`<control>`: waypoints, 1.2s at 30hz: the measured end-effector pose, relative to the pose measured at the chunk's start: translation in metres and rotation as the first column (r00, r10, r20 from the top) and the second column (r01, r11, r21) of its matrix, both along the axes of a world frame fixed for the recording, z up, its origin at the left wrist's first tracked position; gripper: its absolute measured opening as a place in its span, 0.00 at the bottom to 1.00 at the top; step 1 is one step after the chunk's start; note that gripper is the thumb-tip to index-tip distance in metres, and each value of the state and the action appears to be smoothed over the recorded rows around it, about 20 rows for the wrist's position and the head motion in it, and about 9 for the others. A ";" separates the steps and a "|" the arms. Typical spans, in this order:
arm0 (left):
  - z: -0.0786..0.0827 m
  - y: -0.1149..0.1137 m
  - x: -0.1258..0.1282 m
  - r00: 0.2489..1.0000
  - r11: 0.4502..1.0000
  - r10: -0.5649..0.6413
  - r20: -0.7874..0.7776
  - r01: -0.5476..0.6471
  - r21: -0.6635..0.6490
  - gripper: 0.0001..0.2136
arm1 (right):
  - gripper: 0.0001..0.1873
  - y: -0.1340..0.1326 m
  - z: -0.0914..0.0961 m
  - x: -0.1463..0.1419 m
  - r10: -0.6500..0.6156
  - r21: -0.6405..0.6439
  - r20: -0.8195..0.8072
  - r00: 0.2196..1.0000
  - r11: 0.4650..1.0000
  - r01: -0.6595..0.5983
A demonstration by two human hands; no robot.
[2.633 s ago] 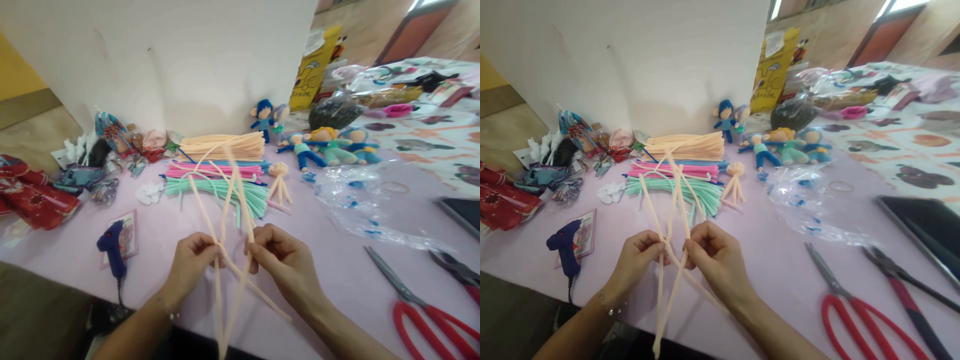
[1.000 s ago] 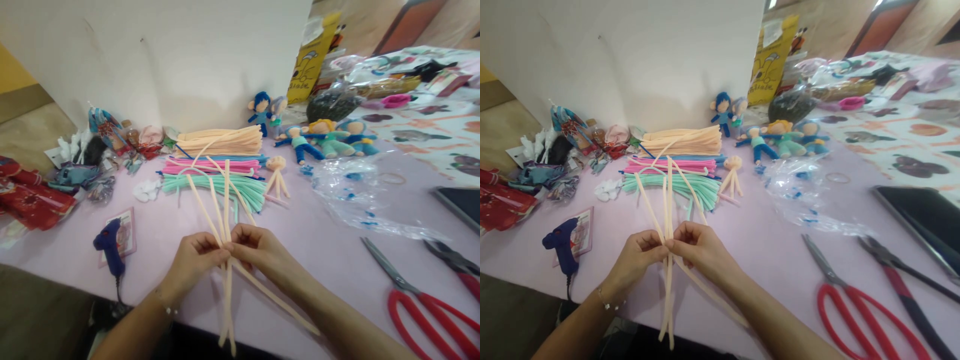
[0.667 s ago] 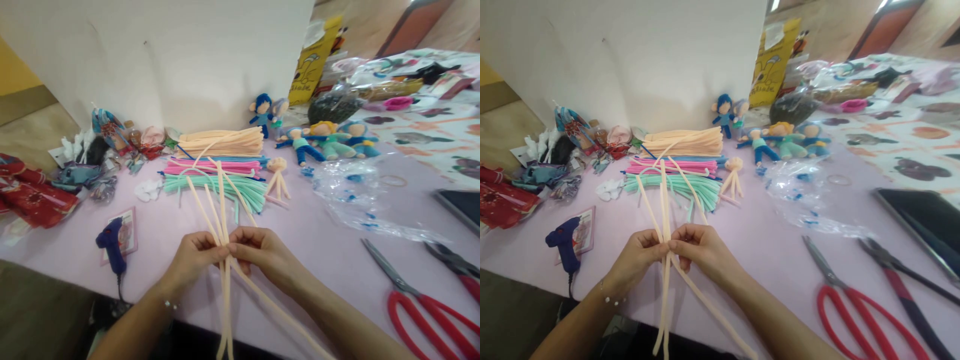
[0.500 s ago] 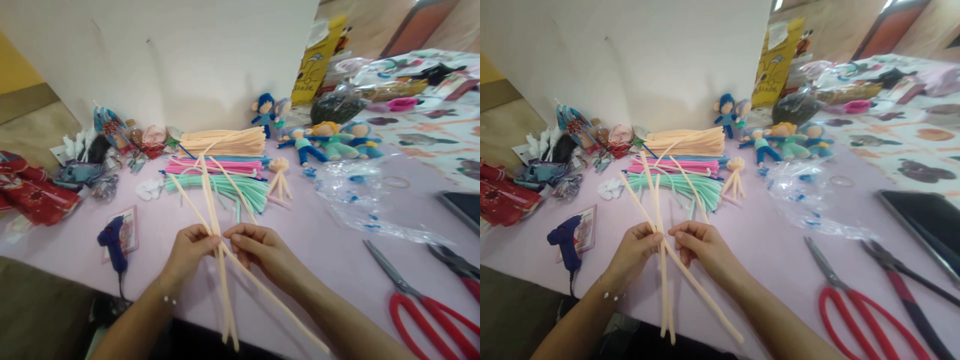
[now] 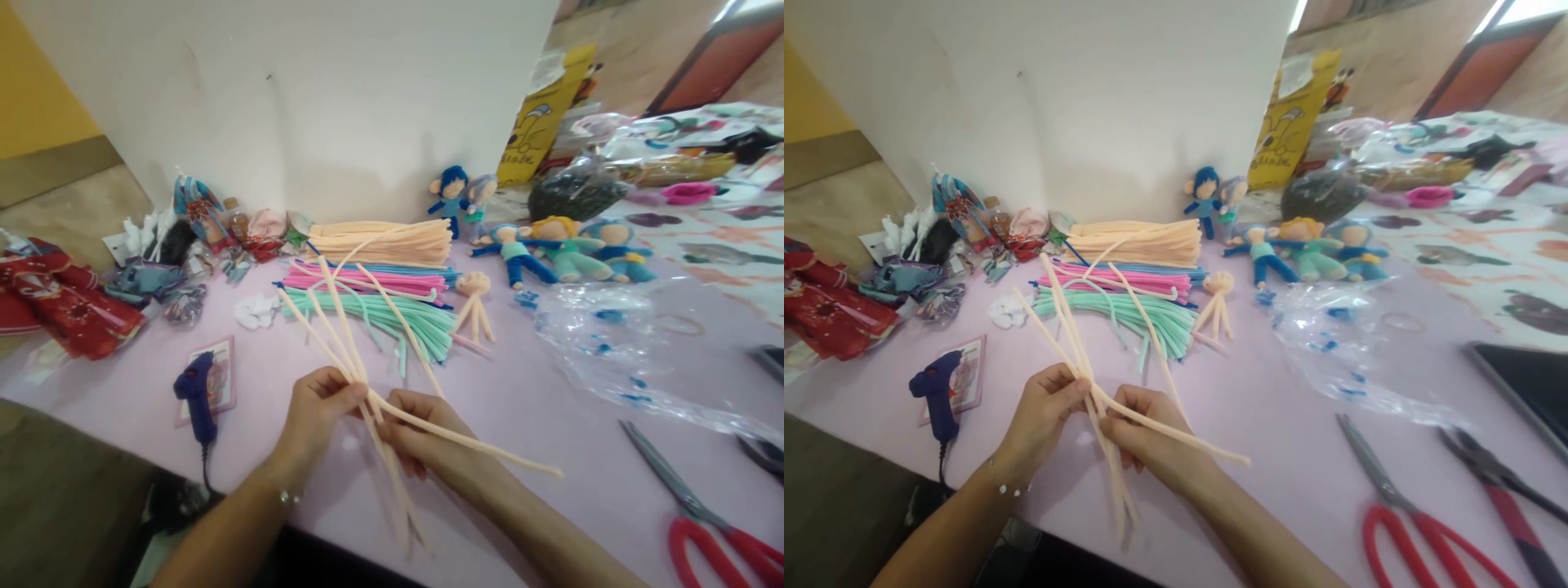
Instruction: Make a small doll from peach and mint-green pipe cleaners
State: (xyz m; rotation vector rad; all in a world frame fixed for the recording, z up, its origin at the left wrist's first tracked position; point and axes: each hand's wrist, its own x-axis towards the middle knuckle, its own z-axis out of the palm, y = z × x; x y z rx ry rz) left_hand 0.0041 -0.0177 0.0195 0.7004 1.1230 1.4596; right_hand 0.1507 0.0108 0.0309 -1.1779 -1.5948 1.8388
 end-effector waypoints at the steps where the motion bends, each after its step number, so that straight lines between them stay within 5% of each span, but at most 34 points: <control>1: 0.000 0.000 0.000 1.000 1.000 -0.004 0.005 0.004 -0.001 0.13 | 0.09 0.000 0.000 0.000 -0.006 0.009 0.011 1.000 1.000 0.006; 11: -0.001 0.000 0.000 1.000 1.000 0.019 -0.015 -0.019 0.005 0.12 | 0.05 0.001 0.001 0.003 -0.105 0.102 0.064 0.992 0.990 0.099; 20: 0.005 0.002 0.001 0.998 0.999 0.012 0.064 -0.010 -0.031 0.17 | 0.11 -0.001 0.002 0.004 -0.058 0.072 0.061 0.996 0.996 0.054; 30: 0.006 0.001 0.000 0.998 0.999 0.027 0.059 -0.025 -0.048 0.15 | 0.08 0.000 0.006 0.007 -0.063 0.419 0.145 0.987 0.908 -0.003; 36: 0.008 0.002 0.001 0.995 0.998 0.025 0.097 -0.020 -0.053 0.17 | 0.09 -0.001 0.004 0.007 -0.054 0.424 0.168 0.984 0.905 -0.022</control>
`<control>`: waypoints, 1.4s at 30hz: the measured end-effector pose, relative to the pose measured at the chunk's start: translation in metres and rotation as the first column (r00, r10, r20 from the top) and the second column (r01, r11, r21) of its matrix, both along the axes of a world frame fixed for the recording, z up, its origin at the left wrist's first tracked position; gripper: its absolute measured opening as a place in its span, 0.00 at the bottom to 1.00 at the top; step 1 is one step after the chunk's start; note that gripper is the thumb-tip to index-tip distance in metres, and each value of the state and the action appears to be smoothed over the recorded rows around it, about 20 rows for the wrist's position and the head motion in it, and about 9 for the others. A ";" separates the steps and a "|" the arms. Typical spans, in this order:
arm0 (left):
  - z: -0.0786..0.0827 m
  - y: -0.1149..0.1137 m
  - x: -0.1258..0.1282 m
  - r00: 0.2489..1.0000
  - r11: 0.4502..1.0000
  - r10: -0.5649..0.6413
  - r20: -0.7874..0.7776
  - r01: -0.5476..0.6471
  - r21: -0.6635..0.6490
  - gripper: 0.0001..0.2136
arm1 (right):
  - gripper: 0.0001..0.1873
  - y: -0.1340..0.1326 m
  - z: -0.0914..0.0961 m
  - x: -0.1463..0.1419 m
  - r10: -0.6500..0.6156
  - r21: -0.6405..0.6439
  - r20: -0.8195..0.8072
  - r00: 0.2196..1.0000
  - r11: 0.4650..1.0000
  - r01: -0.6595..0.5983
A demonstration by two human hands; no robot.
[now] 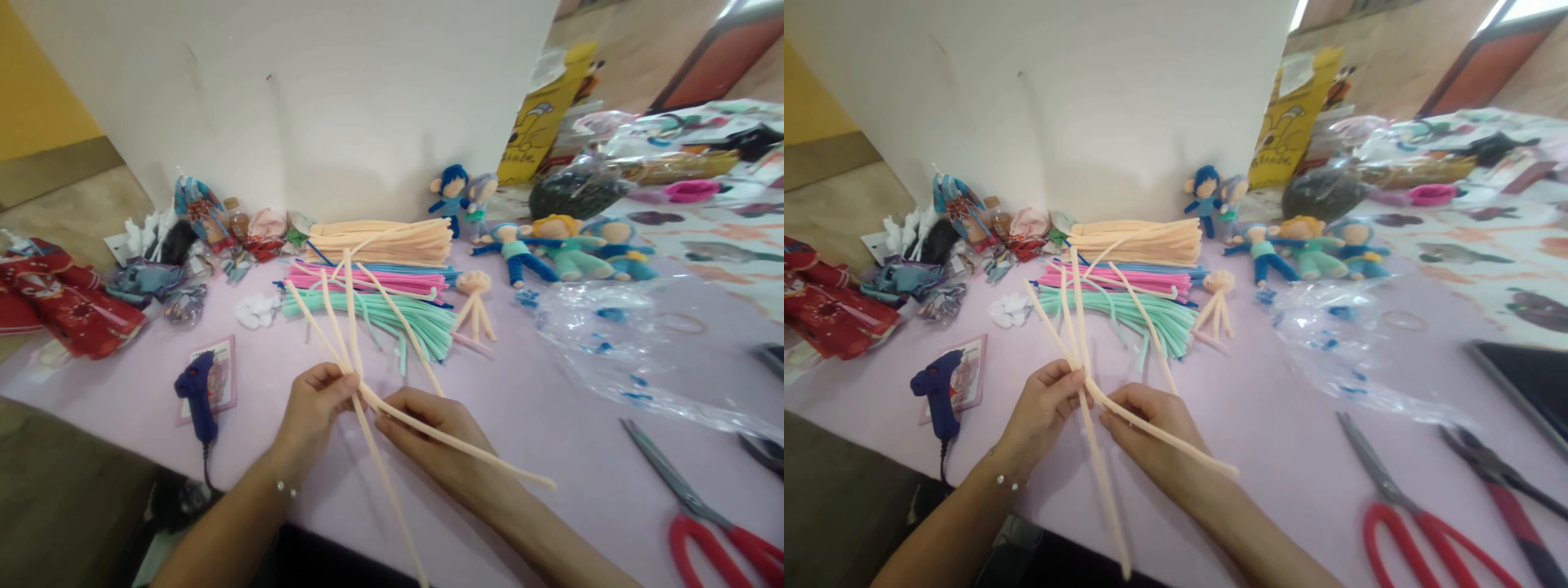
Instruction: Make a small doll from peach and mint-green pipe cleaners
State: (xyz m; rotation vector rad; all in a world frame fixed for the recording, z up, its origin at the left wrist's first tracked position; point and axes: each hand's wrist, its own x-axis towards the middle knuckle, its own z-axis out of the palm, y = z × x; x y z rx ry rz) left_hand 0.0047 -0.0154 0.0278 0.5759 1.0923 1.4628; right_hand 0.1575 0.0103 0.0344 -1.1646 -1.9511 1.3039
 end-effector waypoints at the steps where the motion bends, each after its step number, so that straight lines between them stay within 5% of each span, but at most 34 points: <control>1: 0.000 0.000 0.000 1.000 1.000 0.004 0.003 -0.004 0.000 0.17 | 0.10 -0.001 -0.001 0.000 0.000 -0.009 0.013 1.000 1.000 0.000; 29: -0.004 -0.001 -0.001 0.997 1.000 0.016 -0.072 -0.017 -0.011 0.13 | 0.15 0.009 -0.002 0.015 0.149 -0.183 0.090 0.985 0.974 -0.130; 33: -0.002 -0.001 -0.002 0.995 1.000 0.005 -0.096 -0.007 -0.025 0.12 | 0.09 0.013 0.000 0.019 0.169 -0.199 0.097 0.981 0.969 -0.147; 42: -0.003 -0.007 0.001 0.976 0.992 -0.117 -0.181 0.105 -0.071 0.09 | 0.13 0.015 0.005 0.021 -0.048 -0.303 -0.144 0.988 0.953 0.003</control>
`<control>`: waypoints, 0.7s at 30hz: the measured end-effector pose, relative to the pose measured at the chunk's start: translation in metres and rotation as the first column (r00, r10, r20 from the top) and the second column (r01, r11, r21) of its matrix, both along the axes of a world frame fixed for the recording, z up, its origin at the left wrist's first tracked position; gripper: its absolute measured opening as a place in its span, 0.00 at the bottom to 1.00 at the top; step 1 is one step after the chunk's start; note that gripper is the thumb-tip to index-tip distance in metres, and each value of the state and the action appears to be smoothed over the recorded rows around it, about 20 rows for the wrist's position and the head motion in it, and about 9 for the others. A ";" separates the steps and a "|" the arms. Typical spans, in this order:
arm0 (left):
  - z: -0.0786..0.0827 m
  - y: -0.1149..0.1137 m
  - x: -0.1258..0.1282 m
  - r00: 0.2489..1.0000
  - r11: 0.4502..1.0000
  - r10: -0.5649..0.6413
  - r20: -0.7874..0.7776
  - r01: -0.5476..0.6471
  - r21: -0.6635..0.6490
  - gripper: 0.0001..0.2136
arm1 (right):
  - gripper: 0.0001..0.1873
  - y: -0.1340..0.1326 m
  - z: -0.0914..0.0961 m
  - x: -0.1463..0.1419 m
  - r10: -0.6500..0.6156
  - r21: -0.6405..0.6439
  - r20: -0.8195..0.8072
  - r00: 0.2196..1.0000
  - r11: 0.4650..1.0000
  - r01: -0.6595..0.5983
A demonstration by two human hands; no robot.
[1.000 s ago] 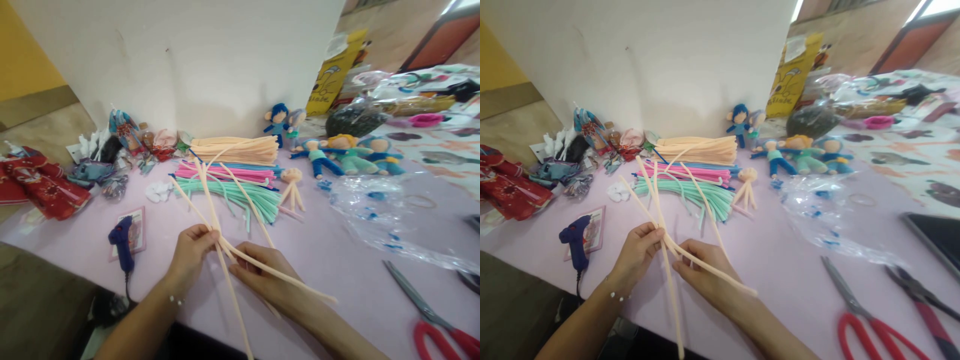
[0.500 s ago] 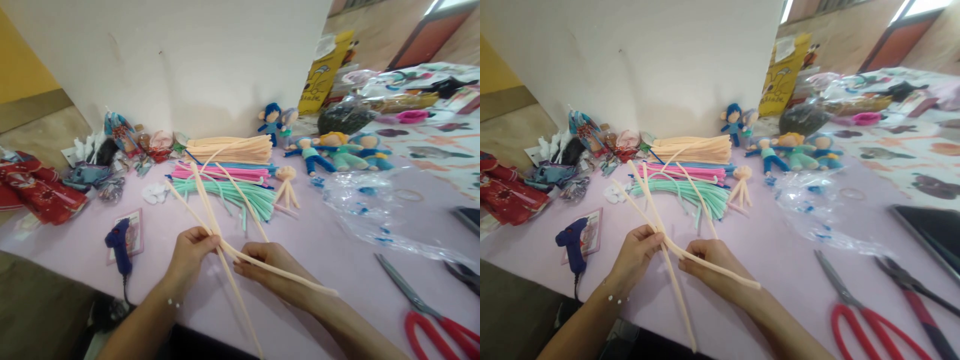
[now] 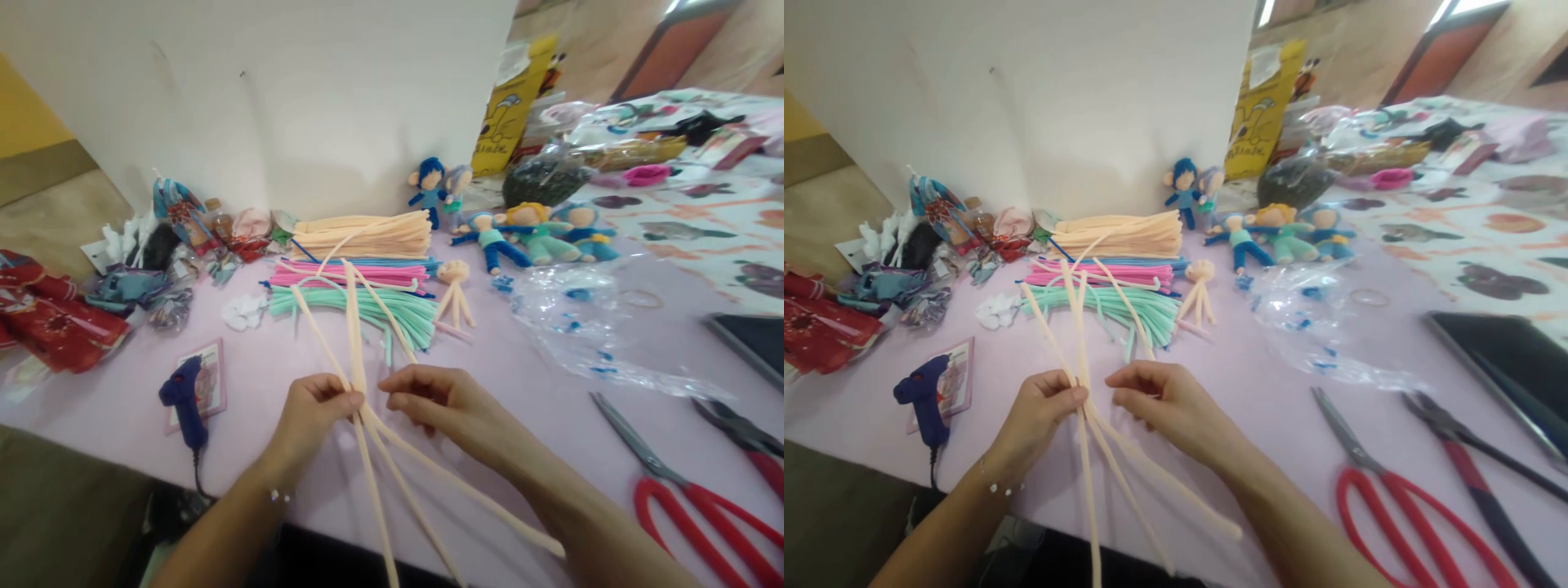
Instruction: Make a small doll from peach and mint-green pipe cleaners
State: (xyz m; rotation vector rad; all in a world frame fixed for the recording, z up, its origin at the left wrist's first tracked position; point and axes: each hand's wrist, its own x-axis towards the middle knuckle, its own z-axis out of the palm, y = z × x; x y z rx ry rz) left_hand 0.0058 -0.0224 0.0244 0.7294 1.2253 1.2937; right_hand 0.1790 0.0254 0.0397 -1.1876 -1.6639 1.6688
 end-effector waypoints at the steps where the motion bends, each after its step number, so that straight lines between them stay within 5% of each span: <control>1: 0.000 -0.001 0.001 0.999 1.000 -0.028 -0.020 0.028 -0.002 0.09 | 0.12 -0.003 0.000 -0.004 -0.001 -0.001 -0.026 1.000 1.000 0.001; 21: 0.003 -0.002 0.004 0.995 0.997 -0.069 -0.076 0.067 -0.028 0.08 | 0.21 -0.010 -0.007 -0.016 0.041 0.017 -0.143 0.989 0.999 -0.039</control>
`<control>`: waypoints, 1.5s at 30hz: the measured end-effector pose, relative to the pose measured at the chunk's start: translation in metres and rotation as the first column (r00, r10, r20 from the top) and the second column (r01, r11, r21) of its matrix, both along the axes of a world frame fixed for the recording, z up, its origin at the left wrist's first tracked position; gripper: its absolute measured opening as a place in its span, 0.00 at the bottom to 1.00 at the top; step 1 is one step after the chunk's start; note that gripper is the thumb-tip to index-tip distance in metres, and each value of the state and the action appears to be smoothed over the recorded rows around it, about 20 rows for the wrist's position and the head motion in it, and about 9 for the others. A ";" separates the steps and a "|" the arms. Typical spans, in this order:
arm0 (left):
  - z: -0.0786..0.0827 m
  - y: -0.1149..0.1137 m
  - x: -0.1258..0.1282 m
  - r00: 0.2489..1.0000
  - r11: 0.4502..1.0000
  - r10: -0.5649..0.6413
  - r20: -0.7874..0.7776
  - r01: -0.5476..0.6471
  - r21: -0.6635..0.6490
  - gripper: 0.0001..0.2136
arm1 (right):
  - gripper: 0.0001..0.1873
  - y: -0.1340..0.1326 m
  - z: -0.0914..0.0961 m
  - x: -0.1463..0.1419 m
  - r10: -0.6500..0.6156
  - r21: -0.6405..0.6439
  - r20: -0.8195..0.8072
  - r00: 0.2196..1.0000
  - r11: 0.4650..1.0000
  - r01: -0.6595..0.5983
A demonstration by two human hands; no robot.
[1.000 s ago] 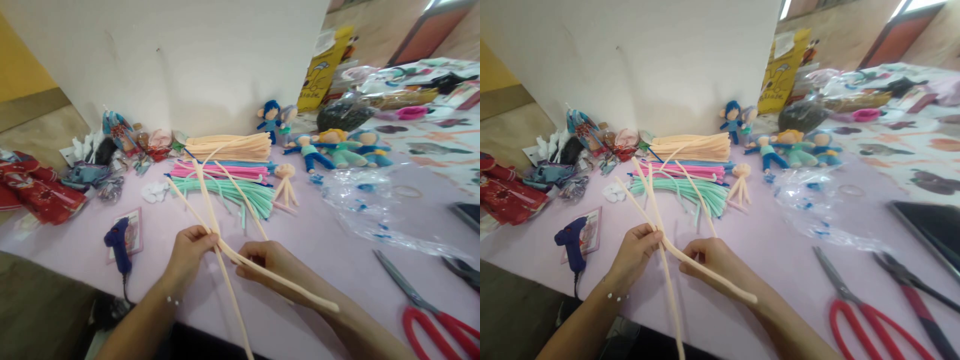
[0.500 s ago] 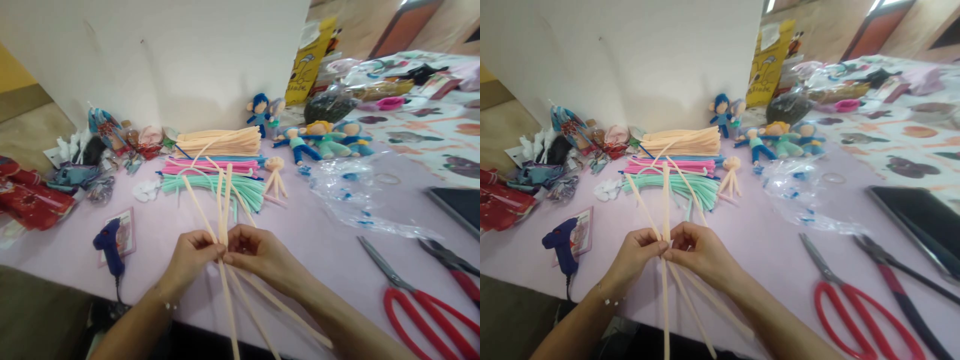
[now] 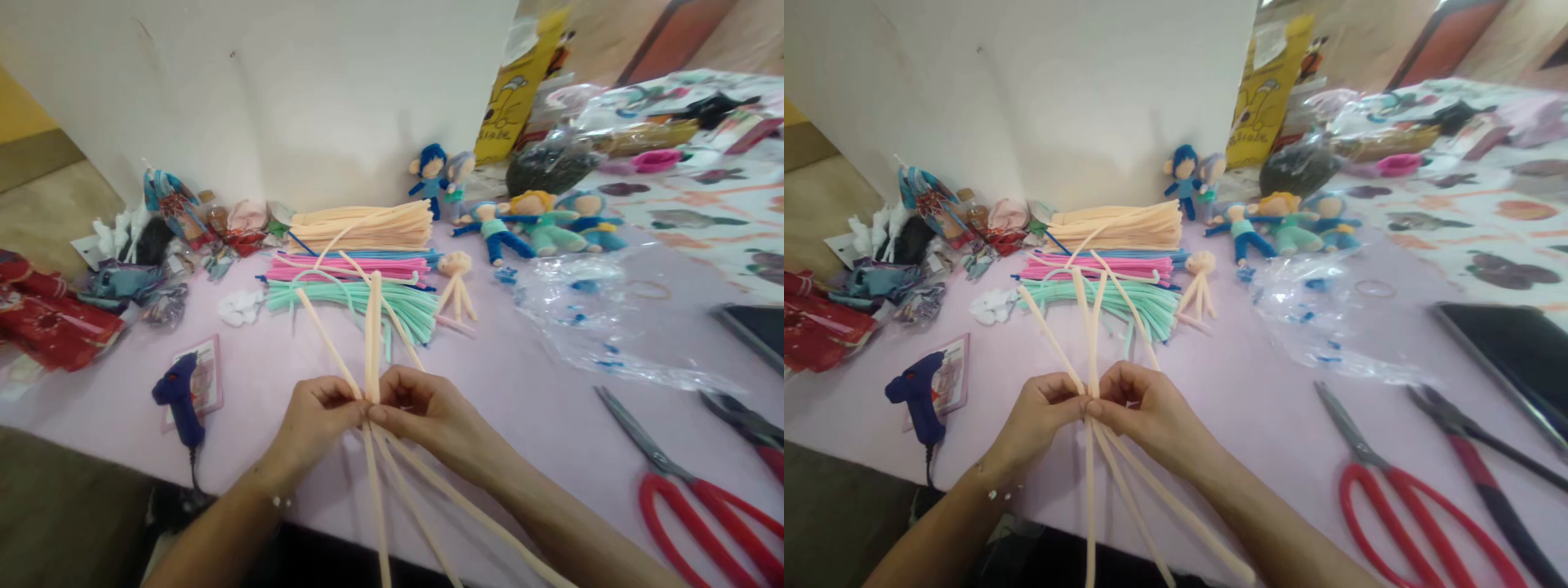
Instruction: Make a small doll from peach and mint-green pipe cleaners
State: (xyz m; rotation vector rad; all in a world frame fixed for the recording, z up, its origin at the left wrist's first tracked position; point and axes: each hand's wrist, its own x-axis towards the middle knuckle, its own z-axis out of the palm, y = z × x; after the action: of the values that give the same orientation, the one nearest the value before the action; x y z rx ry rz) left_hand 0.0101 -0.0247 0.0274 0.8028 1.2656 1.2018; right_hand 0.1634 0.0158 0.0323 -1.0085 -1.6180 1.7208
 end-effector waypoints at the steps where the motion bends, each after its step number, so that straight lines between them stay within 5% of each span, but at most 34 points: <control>1: 0.000 0.000 0.000 1.000 1.000 0.000 0.000 0.000 -0.004 0.08 | 0.21 0.000 0.000 0.000 0.003 0.001 -0.005 1.000 1.000 -0.003; 14: 0.003 -0.002 0.000 1.000 1.000 0.022 0.019 -0.022 0.016 0.10 | 0.21 0.001 0.000 0.000 0.015 -0.139 -0.083 0.996 0.990 -0.026; 33: -0.002 -0.002 -0.003 0.999 0.998 -0.047 0.015 0.047 0.052 0.08 | 0.17 -0.001 0.000 0.001 -0.015 -0.167 -0.010 1.000 0.986 0.013; 45: -0.007 0.000 -0.007 0.993 0.993 0.087 0.084 -0.093 0.072 0.06 | 0.16 0.001 -0.004 -0.001 0.084 -0.355 -0.098 0.992 0.928 -0.114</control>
State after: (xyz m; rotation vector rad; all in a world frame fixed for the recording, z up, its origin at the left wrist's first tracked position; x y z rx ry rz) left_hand 0.0028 -0.0244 0.0205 0.7515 1.2067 1.3487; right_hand 0.1627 0.0164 0.0279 -1.0195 -1.3487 2.1540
